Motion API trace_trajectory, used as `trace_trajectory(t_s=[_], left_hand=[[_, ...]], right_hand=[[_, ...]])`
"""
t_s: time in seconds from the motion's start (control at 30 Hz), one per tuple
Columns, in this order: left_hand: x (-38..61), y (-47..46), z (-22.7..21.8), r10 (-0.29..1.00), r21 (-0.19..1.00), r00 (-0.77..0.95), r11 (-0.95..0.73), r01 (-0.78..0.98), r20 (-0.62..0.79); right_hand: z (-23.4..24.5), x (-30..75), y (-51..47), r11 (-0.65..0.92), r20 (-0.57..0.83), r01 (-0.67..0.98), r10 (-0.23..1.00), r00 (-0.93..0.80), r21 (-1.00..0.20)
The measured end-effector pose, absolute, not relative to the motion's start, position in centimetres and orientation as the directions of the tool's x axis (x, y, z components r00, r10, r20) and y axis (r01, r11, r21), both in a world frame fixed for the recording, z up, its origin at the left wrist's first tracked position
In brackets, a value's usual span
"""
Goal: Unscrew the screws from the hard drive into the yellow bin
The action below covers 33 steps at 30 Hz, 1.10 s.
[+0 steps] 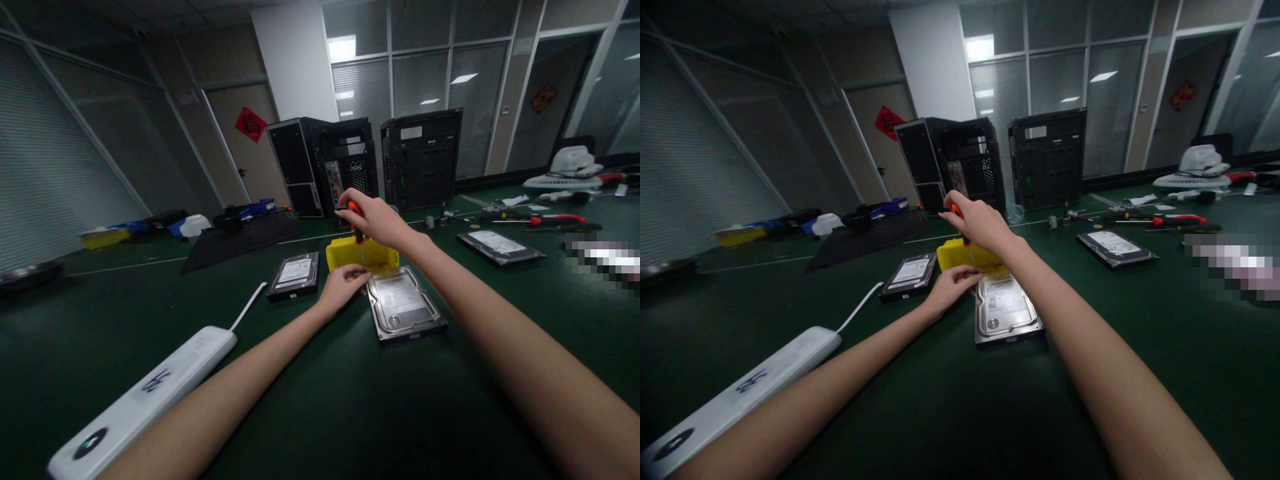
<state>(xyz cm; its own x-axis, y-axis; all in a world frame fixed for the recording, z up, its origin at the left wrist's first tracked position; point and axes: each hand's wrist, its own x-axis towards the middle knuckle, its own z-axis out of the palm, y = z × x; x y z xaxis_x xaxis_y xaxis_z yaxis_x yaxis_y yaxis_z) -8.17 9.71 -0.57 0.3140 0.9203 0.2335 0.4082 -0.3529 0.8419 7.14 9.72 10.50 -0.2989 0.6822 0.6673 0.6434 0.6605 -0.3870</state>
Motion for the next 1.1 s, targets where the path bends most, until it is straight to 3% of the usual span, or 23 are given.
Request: trace_trajectory(t_s=[1.1], left_hand=[[-8.27, 9.97, -0.8, 0.911, 0.833, 0.328, -0.374, 0.407, 0.249]], right_hand=[[10.74, 7.22, 9.71, 0.613, 0.682, 0.71, 0.684, -0.257, -0.348]])
